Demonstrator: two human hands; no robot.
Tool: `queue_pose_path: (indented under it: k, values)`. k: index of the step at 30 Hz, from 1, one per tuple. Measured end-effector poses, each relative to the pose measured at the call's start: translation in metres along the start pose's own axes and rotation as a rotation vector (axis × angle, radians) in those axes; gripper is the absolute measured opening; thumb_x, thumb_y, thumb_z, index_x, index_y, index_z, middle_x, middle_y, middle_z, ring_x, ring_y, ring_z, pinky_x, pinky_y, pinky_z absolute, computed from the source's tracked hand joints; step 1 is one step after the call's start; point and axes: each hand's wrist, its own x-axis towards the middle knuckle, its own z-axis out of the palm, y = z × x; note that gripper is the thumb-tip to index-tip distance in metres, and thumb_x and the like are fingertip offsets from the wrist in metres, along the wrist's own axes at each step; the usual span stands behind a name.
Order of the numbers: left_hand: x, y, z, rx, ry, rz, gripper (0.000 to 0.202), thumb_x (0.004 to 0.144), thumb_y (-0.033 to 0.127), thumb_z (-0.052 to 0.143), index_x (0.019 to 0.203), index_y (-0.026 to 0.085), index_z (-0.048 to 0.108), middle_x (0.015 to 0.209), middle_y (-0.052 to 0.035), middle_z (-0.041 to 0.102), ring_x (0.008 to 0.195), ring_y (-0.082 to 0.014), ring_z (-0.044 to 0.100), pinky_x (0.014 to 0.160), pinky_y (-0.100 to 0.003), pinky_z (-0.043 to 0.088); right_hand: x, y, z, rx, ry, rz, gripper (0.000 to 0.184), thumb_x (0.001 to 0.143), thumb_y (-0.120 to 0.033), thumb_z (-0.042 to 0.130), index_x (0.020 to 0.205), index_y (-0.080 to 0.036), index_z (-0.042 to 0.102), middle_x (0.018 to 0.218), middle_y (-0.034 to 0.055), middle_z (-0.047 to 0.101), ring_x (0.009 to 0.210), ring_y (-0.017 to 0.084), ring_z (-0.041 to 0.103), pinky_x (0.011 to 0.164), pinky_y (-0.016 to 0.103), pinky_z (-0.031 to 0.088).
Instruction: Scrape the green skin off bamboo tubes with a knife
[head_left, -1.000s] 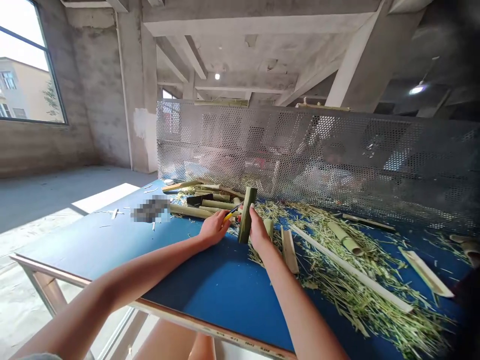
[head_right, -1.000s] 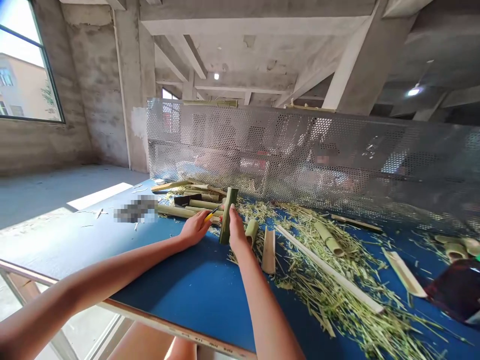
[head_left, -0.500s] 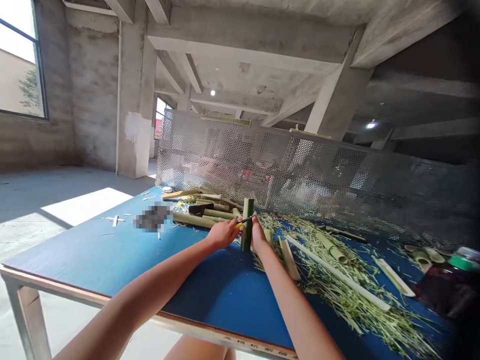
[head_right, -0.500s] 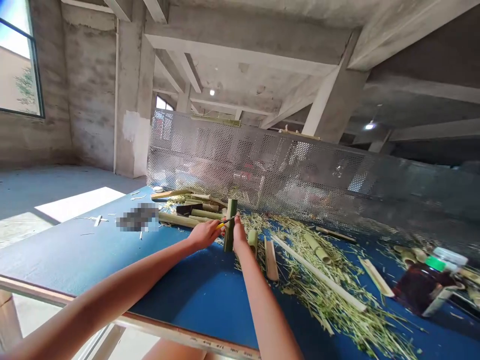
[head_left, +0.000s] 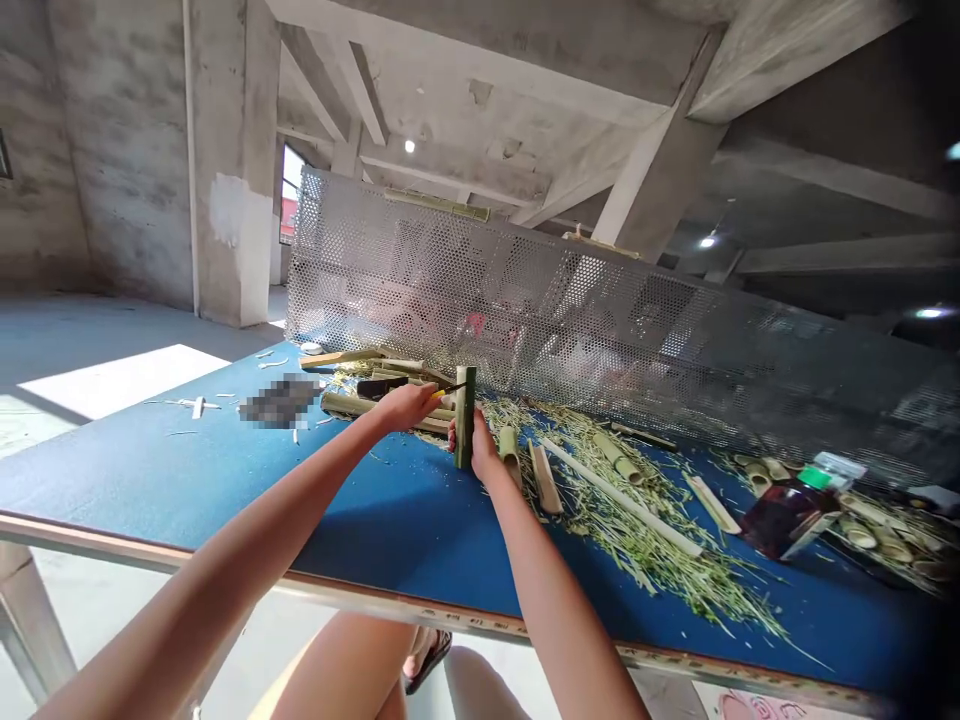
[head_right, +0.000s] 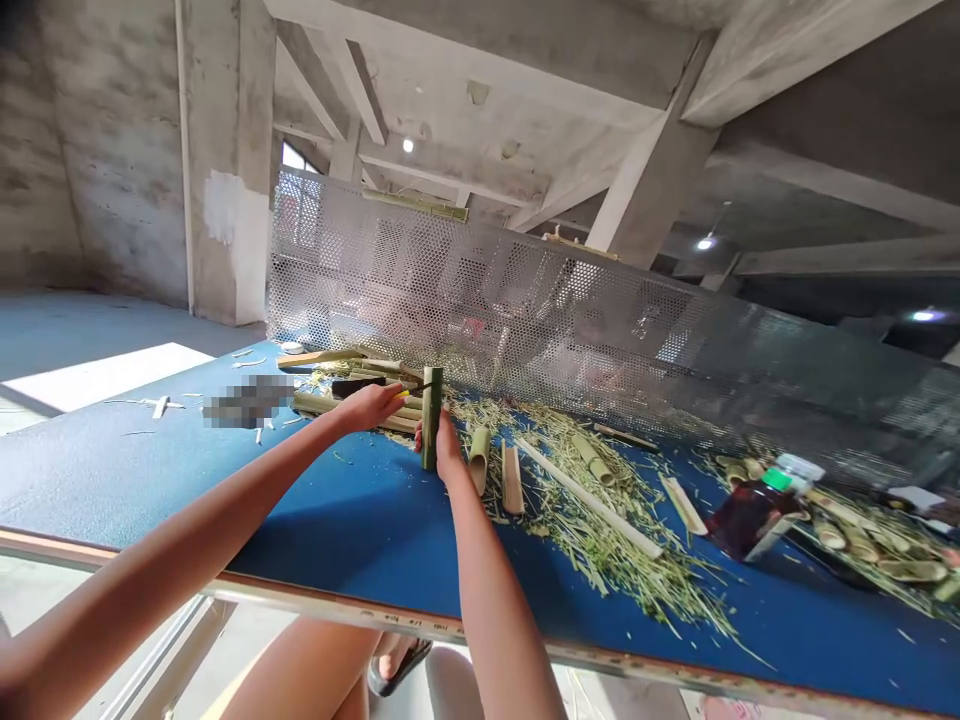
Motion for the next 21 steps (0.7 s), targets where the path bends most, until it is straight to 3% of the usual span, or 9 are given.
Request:
queue_pose_path:
  k: [5,8,12,17,21]
  values:
    - [0.002,0.004,-0.013,-0.161,-0.298,0.022,0.039,0.087,0.049,0.037,0.071,0.021,0.06,0.051,-0.0013,0.055,0.045,-0.015,0.05,0.053,-0.027,0.039,-0.003,-0.02,-0.013,0.163,-0.224,0.12,0.067,0.073,-0.078,0.034,0.074,-0.017,0.062,0.055,0.0062,0.058,0.066,0.023,0.061,0.06,0.034,0.047]
    - [0.003,0.007,-0.014,-0.133,-0.275,0.044,0.034,0.078,0.051,0.051,0.062,0.022,0.057,0.046,0.0014,0.05,0.042,-0.0136,0.047,0.051,-0.026,0.038,0.002,-0.032,-0.024,0.16,-0.252,0.073,0.058,0.069,-0.073,0.049,0.084,-0.018,0.064,0.064,0.006,0.063,0.073,0.025,0.063,0.063,0.035,0.047]
    - [0.001,0.017,-0.013,-0.057,-0.203,0.096,0.035,0.068,0.046,0.065,0.048,0.022,0.048,0.042,0.0026,0.041,0.048,-0.0142,0.047,0.057,-0.027,0.038,0.005,-0.049,-0.029,0.196,-0.153,-0.097,0.045,0.062,-0.061,0.065,0.081,-0.019,0.062,0.067,0.0036,0.063,0.07,0.022,0.062,0.065,0.034,0.048]
    - [-0.001,0.025,-0.01,0.007,-0.128,0.134,0.035,0.074,0.046,0.06,0.051,0.021,0.05,0.043,0.0028,0.037,0.051,-0.0148,0.047,0.06,-0.027,0.037,0.0,-0.062,-0.021,0.168,-0.118,-0.149,0.041,0.063,-0.057,0.067,0.06,-0.02,0.051,0.053,-0.0042,0.049,0.049,0.01,0.048,0.058,0.027,0.046]
    - [-0.005,0.021,-0.002,0.08,-0.199,0.168,0.034,0.079,0.045,0.055,0.055,0.021,0.053,0.046,0.0029,0.039,0.046,-0.0124,0.041,0.056,-0.025,0.033,-0.003,-0.063,-0.013,0.061,-0.188,-0.222,0.041,0.067,-0.057,0.063,0.058,-0.02,0.049,0.053,-0.0036,0.048,0.05,0.01,0.047,0.055,0.025,0.042]
